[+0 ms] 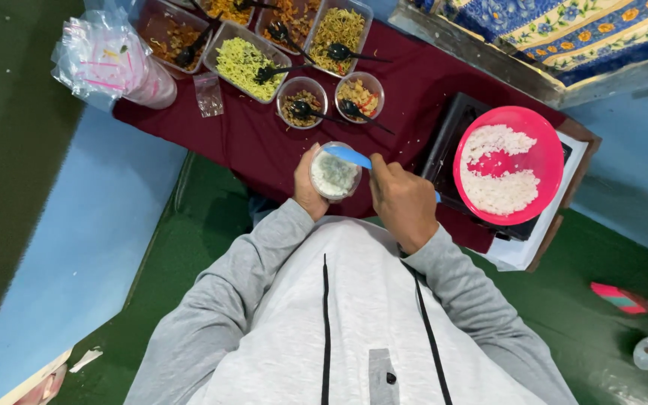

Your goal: Packaging food by placing packets into boxes and scooping rice into small containers.

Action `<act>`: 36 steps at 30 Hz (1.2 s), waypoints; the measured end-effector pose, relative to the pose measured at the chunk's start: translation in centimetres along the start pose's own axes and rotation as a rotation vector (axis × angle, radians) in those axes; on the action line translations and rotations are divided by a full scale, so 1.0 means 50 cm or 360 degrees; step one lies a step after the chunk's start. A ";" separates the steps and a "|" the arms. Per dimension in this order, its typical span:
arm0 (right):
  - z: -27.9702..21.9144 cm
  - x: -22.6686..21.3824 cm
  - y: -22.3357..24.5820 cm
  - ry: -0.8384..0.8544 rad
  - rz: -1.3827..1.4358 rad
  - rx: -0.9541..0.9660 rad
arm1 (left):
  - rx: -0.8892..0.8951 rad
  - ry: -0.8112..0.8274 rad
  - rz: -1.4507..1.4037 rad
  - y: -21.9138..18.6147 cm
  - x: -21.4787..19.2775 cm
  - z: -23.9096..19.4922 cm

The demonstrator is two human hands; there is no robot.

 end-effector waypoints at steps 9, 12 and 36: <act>0.007 0.001 0.003 -0.0045 -0.0026 -0.0051 | -0.0029 0.0010 0.0051 0.020 -0.059 0.035; -0.006 -0.005 0.007 -0.0057 -0.0054 -0.0097 | -0.0041 -0.0010 0.0018 0.048 -0.084 0.040; 0.003 0.008 -0.008 -0.0142 0.0042 -0.0180 | -0.0110 0.0048 0.0137 0.008 -0.016 0.041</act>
Point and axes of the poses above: each hand's wrist, its own z-axis towards the middle knuckle, its own x-axis out of the palm, y = z × x, the point moved 5 cm from there along z, towards the middle knuckle, and after that the axes turned 7 degrees about y, right-handed, at the moved point
